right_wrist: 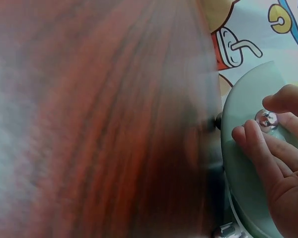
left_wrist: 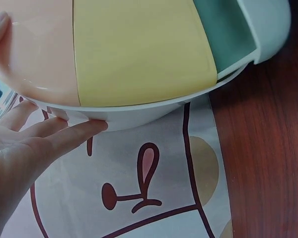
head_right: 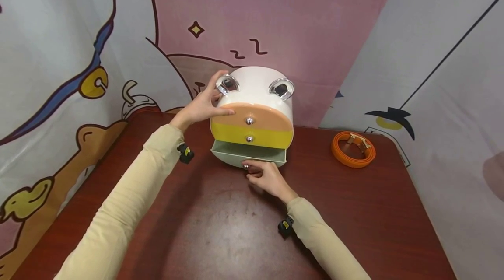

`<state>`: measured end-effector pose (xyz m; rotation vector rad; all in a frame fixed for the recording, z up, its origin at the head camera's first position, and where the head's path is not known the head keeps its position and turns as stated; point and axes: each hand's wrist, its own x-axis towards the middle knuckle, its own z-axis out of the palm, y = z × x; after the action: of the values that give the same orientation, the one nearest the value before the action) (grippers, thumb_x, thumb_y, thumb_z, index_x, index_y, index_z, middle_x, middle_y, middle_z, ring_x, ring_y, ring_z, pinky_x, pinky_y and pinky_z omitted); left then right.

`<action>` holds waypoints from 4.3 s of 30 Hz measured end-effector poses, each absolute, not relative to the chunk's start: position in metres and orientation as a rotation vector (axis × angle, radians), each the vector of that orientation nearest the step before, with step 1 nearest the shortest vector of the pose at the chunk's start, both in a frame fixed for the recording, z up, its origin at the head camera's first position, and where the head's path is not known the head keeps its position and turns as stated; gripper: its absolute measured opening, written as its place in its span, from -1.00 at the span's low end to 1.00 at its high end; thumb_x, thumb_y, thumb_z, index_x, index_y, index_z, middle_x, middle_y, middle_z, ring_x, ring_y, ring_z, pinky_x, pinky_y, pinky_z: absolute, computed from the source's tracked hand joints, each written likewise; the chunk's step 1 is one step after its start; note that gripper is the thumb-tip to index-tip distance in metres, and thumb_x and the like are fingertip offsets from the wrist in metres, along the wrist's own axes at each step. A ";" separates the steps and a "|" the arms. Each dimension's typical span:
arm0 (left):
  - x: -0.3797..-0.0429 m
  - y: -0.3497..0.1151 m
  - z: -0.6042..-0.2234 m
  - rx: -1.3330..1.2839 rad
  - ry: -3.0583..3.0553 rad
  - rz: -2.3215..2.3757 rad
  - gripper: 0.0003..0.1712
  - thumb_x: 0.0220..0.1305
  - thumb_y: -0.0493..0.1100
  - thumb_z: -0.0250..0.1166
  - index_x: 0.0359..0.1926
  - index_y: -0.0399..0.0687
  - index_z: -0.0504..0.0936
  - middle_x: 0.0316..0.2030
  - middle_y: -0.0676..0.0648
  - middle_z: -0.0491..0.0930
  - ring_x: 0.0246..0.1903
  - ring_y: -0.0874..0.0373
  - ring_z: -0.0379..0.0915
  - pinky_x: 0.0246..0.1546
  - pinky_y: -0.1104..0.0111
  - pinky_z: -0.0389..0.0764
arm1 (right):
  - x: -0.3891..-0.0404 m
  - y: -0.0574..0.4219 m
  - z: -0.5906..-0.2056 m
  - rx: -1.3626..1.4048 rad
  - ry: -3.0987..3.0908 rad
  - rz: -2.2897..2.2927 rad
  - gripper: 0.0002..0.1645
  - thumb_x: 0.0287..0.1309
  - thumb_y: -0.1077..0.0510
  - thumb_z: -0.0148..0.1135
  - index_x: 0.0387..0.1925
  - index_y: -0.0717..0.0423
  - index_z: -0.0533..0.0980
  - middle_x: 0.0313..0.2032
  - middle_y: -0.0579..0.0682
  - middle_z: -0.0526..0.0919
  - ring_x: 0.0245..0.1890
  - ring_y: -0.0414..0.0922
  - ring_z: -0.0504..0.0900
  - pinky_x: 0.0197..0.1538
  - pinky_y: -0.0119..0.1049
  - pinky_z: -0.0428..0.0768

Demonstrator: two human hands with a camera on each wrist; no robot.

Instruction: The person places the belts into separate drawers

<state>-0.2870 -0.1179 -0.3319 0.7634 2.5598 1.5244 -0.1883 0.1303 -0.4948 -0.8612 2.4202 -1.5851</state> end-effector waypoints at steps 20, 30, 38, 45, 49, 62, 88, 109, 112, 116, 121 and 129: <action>-0.257 -0.112 -0.300 0.728 2.534 1.499 0.22 0.07 -0.26 0.49 0.49 0.27 -0.19 0.32 -0.28 0.29 0.26 -0.26 0.23 0.12 -0.01 0.38 | -0.165 0.135 -0.494 -0.984 2.364 -1.518 -0.47 0.14 0.43 0.23 0.18 0.19 0.50 0.03 0.15 0.62 -0.05 0.07 0.64 -0.13 -0.30 0.61; -0.281 -0.116 -0.325 0.723 2.535 1.527 0.27 0.02 -0.14 0.54 0.45 0.56 -0.20 0.35 -0.18 0.27 0.27 -0.20 0.23 0.13 -0.03 0.36 | -0.160 0.137 -0.495 -1.001 2.338 -1.531 -0.48 0.15 0.42 0.24 0.18 0.19 0.50 0.02 0.18 0.62 -0.05 0.10 0.63 -0.12 -0.28 0.61; -0.286 -0.116 -0.331 0.740 2.554 1.536 0.26 -0.02 -0.07 0.56 0.40 0.70 -0.17 0.31 -0.13 0.34 0.23 -0.17 0.30 0.08 0.02 0.42 | -0.154 0.138 -0.494 -1.001 2.346 -1.511 -0.49 0.15 0.42 0.25 0.17 0.19 0.51 0.02 0.12 0.63 -0.05 0.06 0.64 -0.14 -0.28 0.62; -0.271 -0.113 -0.317 0.733 2.534 1.533 0.25 0.05 -0.19 0.52 0.48 0.42 -0.21 0.32 -0.21 0.31 0.23 -0.23 0.29 0.09 -0.01 0.41 | -0.149 0.138 -0.495 -1.023 2.333 -1.522 -0.48 0.11 0.44 0.26 0.15 0.22 0.52 0.01 0.18 0.63 -0.08 0.08 0.65 -0.16 -0.28 0.63; -0.258 -0.111 -0.304 0.719 2.536 1.514 0.23 0.07 -0.24 0.49 0.49 0.29 -0.21 0.31 -0.26 0.31 0.21 -0.24 0.30 0.09 0.01 0.41 | -0.147 0.138 -0.495 -1.032 2.327 -1.524 -0.48 0.12 0.45 0.25 0.15 0.24 0.51 0.01 0.19 0.62 -0.08 0.09 0.65 -0.16 -0.29 0.62; -0.255 -0.110 -0.301 0.723 2.544 1.513 0.21 0.08 -0.23 0.49 0.49 0.28 -0.20 0.32 -0.25 0.31 0.14 -0.22 0.40 0.05 0.03 0.45 | -0.143 0.137 -0.495 -1.044 2.338 -1.495 -0.48 0.12 0.43 0.25 0.16 0.26 0.50 0.01 0.18 0.63 -0.07 0.08 0.64 -0.16 -0.30 0.62; -0.276 -0.114 -0.324 0.716 2.558 1.530 0.28 0.02 -0.13 0.54 0.49 0.38 -0.22 0.34 -0.20 0.28 0.12 -0.20 0.40 0.09 -0.03 0.40 | -0.133 0.136 -0.495 -1.024 2.352 -1.511 -0.49 0.12 0.45 0.26 0.14 0.21 0.52 0.00 0.14 0.64 -0.07 0.07 0.65 -0.19 -0.29 0.63; -0.270 -0.113 -0.318 0.754 2.535 1.551 0.24 0.06 -0.19 0.51 0.49 0.34 -0.21 0.35 -0.22 0.26 0.22 -0.23 0.29 0.16 -0.03 0.32 | -0.114 0.142 -0.477 -1.039 2.376 -1.517 -0.53 0.08 0.52 0.23 0.09 0.41 0.51 -0.05 0.27 0.64 -0.11 0.21 0.64 -0.24 -0.15 0.65; -0.266 -0.113 -0.314 0.756 2.528 1.549 0.24 0.06 -0.21 0.50 0.49 0.31 -0.21 0.35 -0.24 0.26 0.23 -0.25 0.27 0.16 -0.04 0.32 | -0.118 0.144 -0.492 -1.032 2.381 -1.538 -0.51 0.08 0.50 0.26 0.11 0.36 0.51 -0.05 0.24 0.65 -0.11 0.17 0.65 -0.25 -0.17 0.65; -0.276 -0.114 -0.325 0.746 2.558 1.534 0.25 0.04 -0.11 0.52 0.45 0.58 -0.22 0.33 -0.17 0.31 0.23 -0.16 0.30 0.15 0.02 0.35 | -0.120 0.143 -0.503 -1.050 2.381 -1.514 -0.47 0.14 0.41 0.29 0.17 0.24 0.46 -0.03 0.19 0.64 -0.11 0.07 0.67 -0.22 -0.25 0.64; -0.284 -0.117 -0.333 0.748 2.576 1.535 0.25 0.00 -0.05 0.55 0.39 0.76 -0.20 0.31 -0.11 0.35 0.18 -0.10 0.37 0.12 0.05 0.38 | -0.118 0.138 -0.505 -1.131 2.436 -1.404 -0.41 0.22 0.34 0.24 0.27 0.15 0.35 0.09 0.19 0.56 -0.08 0.01 0.66 -0.13 -0.31 0.61; -0.269 -0.114 -0.317 0.748 2.514 1.563 0.23 0.08 -0.17 0.50 0.48 0.40 -0.23 0.32 -0.24 0.31 0.11 -0.16 0.42 0.11 0.02 0.39 | -0.115 0.127 -0.506 -1.197 2.415 -1.402 -0.36 0.14 0.42 0.24 0.27 0.22 0.35 0.14 0.20 0.53 0.01 0.06 0.61 -0.08 -0.31 0.59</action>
<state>-0.2686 -0.1141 -0.3172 0.7476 2.5139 1.5630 -0.1150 0.1273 -0.5062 -1.1966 2.4154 -1.4021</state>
